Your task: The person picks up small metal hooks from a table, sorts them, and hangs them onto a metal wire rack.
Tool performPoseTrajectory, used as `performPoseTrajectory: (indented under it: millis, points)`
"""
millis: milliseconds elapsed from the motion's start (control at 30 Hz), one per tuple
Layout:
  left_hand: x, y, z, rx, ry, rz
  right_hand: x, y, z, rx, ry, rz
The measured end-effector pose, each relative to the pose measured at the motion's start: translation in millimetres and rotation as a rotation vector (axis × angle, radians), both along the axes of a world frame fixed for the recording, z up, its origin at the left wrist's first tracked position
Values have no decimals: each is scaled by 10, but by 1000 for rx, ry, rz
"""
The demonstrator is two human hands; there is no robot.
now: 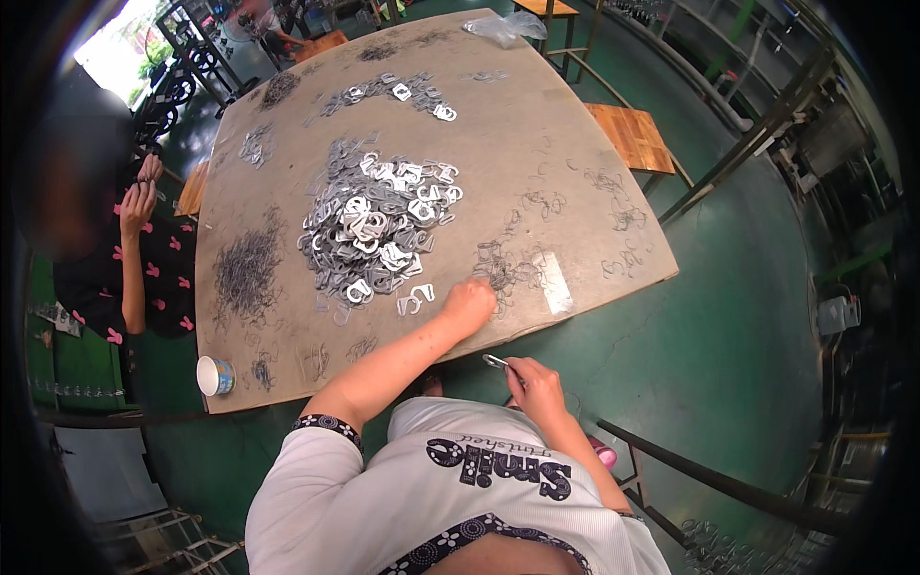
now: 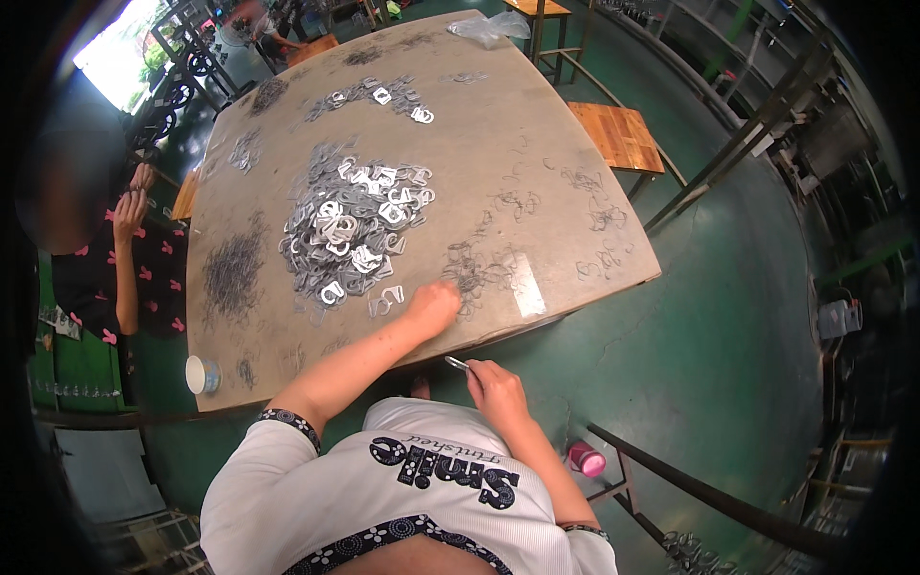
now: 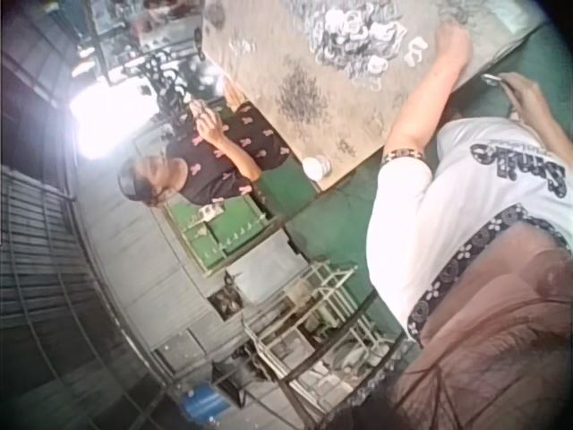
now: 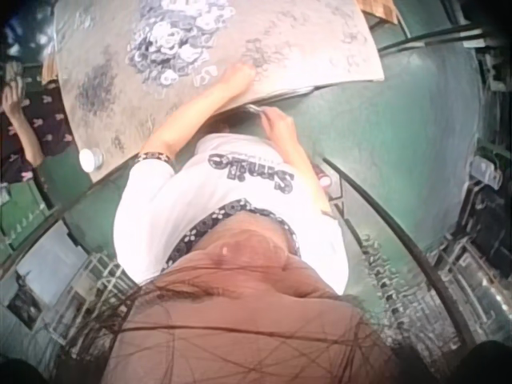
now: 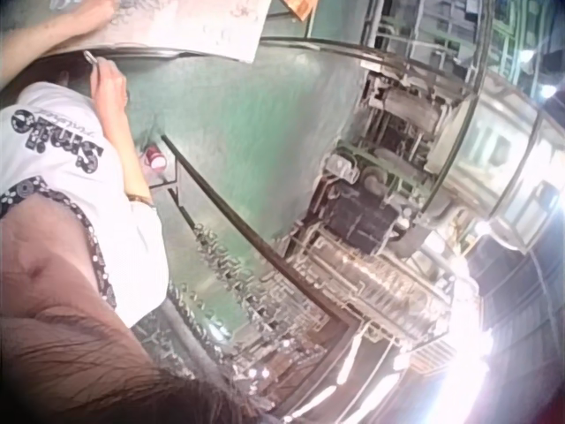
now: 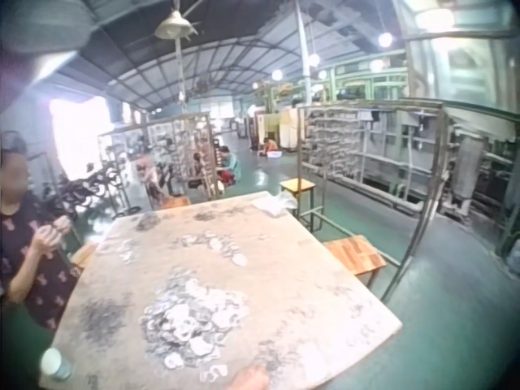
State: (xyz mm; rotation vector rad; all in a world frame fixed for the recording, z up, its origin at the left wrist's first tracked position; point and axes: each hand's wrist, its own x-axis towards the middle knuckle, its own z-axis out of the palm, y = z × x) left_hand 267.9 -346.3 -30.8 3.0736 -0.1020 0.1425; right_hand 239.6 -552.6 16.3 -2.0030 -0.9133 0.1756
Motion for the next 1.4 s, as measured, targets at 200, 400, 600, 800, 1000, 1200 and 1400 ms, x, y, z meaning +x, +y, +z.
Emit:
performPoseTrajectory:
  millis: [200,400,600,800,1000,1200,1400]
  points:
    - [-146,446,67,-908,383,325,-13,37,-24,55,58,-110]
    - [-425,649,-67,-1912,578,560,-8,87,-80,98,119,-109]
    - [-660,400,74,-1763,140,470,13,173,-12,122,117,-70]
    - [-962,-54,535,-1418,47,53,-6,207,-1,69,154,-42]
    - [-1028,-224,551,-1474,-41,122,-20,236,51,83,66,38]
    - [-1078,-198,493,-1501,-30,57,-56,264,81,62,181,55]
    - [-1177,-201,446,-1425,-85,62,-110,277,71,89,254,79]
